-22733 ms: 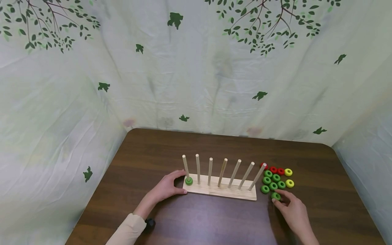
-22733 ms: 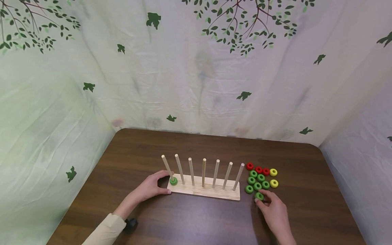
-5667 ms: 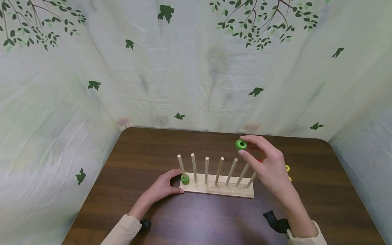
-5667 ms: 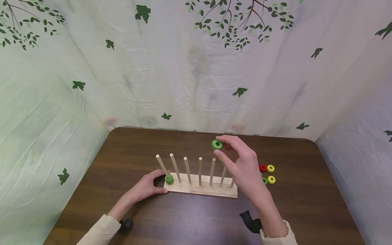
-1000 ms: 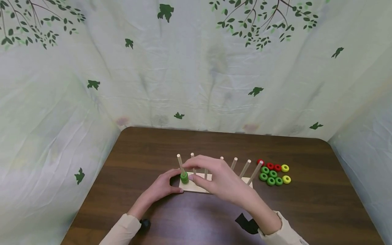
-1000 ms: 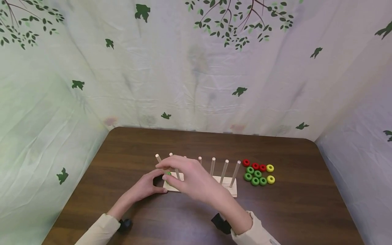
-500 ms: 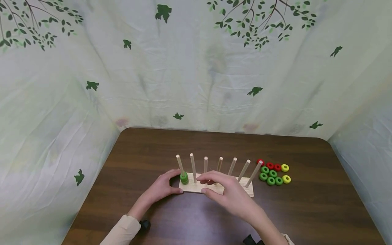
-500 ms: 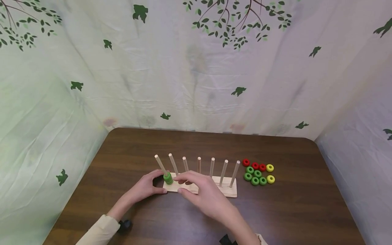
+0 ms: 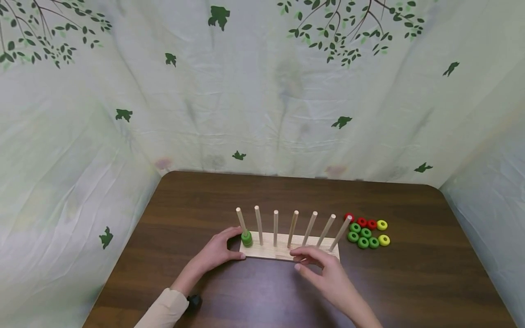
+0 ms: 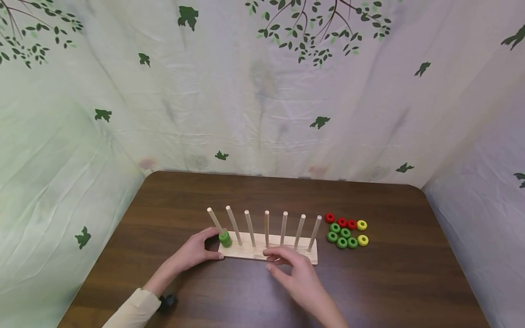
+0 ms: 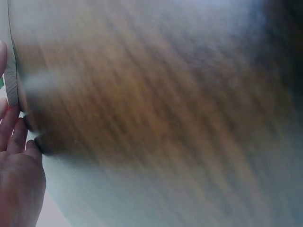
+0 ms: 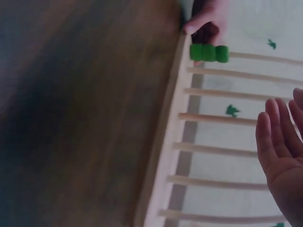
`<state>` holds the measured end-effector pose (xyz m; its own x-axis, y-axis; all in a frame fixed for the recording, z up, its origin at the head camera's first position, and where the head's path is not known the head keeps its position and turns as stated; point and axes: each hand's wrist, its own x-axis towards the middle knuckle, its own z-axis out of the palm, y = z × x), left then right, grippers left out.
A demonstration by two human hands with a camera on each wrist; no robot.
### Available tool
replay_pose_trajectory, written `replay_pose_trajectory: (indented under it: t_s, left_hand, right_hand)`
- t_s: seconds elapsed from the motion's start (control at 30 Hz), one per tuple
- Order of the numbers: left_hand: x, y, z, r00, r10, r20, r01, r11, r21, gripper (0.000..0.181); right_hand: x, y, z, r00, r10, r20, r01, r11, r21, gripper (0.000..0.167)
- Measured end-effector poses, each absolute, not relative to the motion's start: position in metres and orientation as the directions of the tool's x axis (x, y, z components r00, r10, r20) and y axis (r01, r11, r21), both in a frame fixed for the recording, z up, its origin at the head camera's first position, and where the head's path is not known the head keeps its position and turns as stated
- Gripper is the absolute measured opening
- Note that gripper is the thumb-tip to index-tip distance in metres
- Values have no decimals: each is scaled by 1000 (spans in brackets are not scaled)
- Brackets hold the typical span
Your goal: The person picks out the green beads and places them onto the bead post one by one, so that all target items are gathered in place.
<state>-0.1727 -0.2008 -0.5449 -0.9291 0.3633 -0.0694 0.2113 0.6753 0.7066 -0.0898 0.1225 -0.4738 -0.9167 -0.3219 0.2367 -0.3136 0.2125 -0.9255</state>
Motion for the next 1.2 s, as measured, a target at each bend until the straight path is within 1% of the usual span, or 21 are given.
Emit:
replay_pose_trajectory:
  t_s: [0.27,0.4,0.57,0.83,1.0,1.2]
  left_hand:
    - [-174,-200,-546,-930,360,-68,208,672,710,71]
    - [-174,-201,-547,-930,364,-57,218,669,710,70]
    - [-174,-201,-547,-930,363,-61,216,671,710,70]
    - [-172,-201,-548,-931,356,-76,200,677,708,71]
    - [-173,-201,-548,-933,352,-79,197,679,707,71]
    - [-172,-202,-547,-931,358,-75,203,677,707,71]
  right_hand:
    - [-77,141,-501,-964,-208,167,-205,176,-963,25]
    - [-73,148,-510,-979,-148,143,-169,187,-968,26]
    - [-70,159,-517,-994,-30,101,-105,234,-967,25]
    - [-70,182,-523,-989,142,46,4,334,-943,25]
    - [-72,198,-527,-978,205,46,35,375,-926,26]
    - [-77,214,-532,-963,267,41,71,393,-917,27]
